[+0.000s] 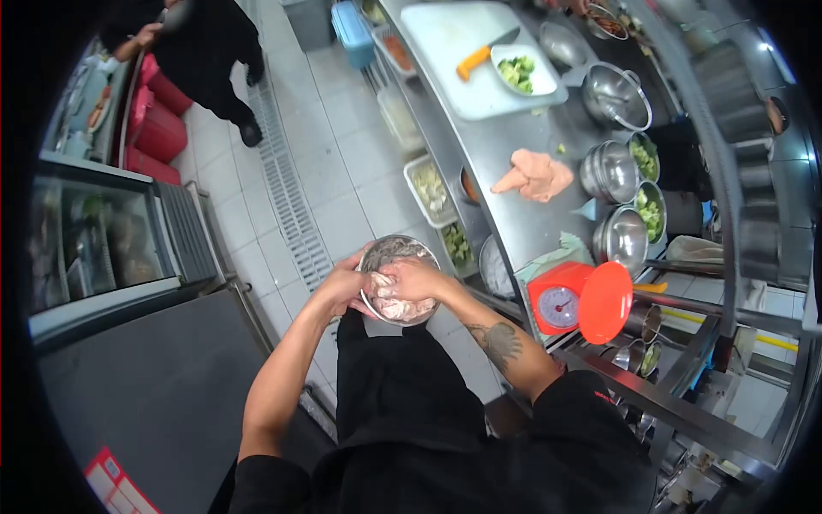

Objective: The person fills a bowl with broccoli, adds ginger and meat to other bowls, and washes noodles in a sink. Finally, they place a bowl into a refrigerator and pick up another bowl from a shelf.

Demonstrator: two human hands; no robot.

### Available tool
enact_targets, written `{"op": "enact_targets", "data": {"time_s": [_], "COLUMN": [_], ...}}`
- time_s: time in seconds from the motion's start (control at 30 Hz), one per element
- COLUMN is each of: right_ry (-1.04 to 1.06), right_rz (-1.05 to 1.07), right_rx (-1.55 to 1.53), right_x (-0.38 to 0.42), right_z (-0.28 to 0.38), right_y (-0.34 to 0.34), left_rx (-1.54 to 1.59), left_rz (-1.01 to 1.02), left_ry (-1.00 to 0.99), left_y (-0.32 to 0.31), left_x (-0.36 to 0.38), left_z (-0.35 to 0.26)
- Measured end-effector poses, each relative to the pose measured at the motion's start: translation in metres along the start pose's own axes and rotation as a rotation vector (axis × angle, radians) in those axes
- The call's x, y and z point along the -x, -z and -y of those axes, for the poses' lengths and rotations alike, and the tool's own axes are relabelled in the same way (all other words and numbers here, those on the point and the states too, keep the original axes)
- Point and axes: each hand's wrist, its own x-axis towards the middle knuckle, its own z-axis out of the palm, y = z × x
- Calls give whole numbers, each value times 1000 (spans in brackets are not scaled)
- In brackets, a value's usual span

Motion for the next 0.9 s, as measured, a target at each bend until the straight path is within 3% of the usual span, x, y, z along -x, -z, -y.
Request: {"op": "enact_targets", "data": {"time_s": [0.07,0.17,0.2,0.27,0.3,0.37,0.43,0.47,0.63,0.77,0.9], "right_ry": [-17,-60,-100,-434,-446,-382,-235,-261,-551,-728,-925], "right_rz": [111,400,423,478,408,358,206,70,-629,-1079,-1239], "right_rx": [-117,-541,-594,-1249,-1467,-1477,-1413,-1605,-1494,-1169,-724], "right_x": [-25,-52,-54,-57,-56,-57,-48,-34,53,117,139], "right_z": [-51,-128,-149,-191,-213,-247,-276,-272,-311,-346,-385], "right_y": [-34,-85,-107,-153,-177,-193,-188,-174,-164,-152,-159], "left_rx": [9,-122,-134,-180,-159,-247,-335,-341,-519,-545,-474], "left_rz": [10,126,198,268,294,345,388,409,570,620,578], "left_ry": [111,256,315,365,380,402,354,365,165,194,208], "left_y": [21,45,56,60,63,60,51,40,-17,-50,-61], "left_x": [-48,-129,-150,-179,-194,-220,-253,-263,-302,-302,-301], "left_z": [23,63,77,86,94,92,96,92,87,75,76]}}
